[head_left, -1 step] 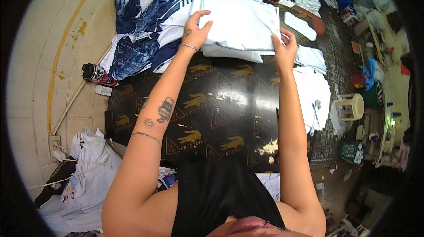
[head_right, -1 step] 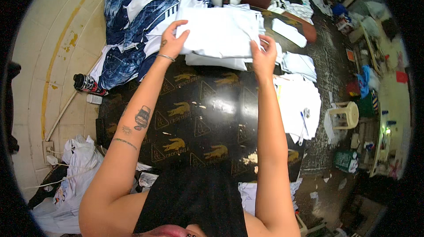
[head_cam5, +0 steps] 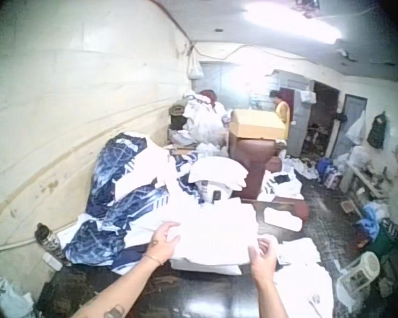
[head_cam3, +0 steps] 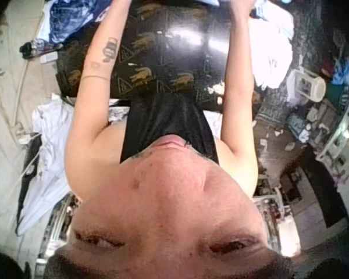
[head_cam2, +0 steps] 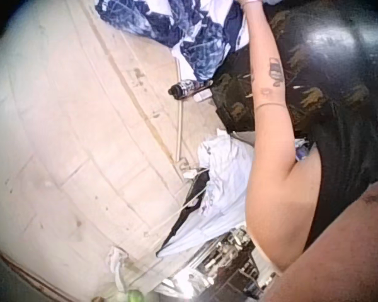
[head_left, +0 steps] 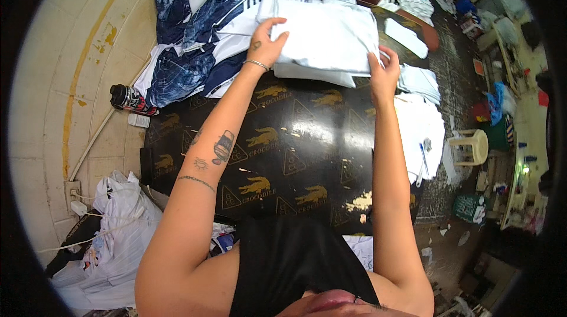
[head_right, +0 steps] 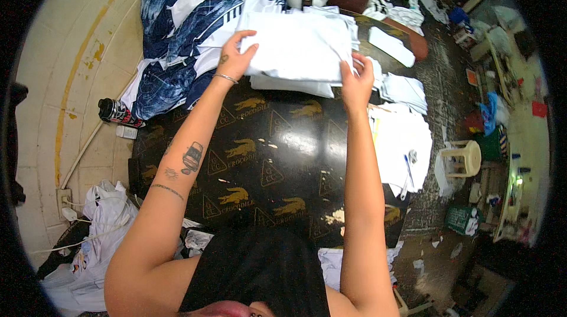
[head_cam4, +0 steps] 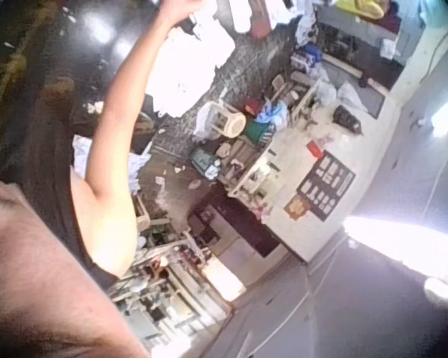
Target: The person lays white fabric on a table, uses shears to cut it into rectangular pieces, folds each piece, and stacks them. The person repeats this process with multiple fabric pieces, including a blue and white patterned piece, cutting and folding them in the same manner.
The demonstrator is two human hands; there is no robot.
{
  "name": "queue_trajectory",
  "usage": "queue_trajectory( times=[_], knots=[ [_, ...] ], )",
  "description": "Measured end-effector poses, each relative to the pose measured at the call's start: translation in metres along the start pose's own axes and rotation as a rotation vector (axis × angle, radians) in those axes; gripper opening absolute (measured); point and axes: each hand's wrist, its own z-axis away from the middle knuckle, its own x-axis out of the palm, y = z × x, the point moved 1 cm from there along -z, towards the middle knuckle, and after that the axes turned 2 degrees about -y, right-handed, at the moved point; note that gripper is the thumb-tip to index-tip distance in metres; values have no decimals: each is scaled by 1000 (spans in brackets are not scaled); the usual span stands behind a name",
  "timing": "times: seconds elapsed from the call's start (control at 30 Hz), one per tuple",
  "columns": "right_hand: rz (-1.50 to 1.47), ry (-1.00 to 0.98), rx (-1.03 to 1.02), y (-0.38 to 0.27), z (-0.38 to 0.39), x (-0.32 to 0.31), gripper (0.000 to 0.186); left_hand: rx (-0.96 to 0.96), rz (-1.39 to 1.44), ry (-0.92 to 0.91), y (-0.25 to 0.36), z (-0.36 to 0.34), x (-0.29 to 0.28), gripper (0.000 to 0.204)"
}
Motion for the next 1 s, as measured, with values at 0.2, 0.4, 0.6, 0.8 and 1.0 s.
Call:
queue_trajectory(
  times=[0.2,0.4,0.6,0.8,1.0],
  knots=[
    [468,194,213,77,130,10,41,-235,-568,106,-160,-45,-58,39],
    [1019,-351,-119,95,238,17,65,-182,-777,69,-183,-83,-134,25],
    [900,-282,-141,88,225,16,72,36,-552,-243,-55,97,-110,40],
    [659,-433,-183,59,245,44,71,-533,-36,-1342,78,307,-152,46],
    [583,-958,-430,21,355,132,55,-511,-457,-499,90,365,-167,49]
  ],
)
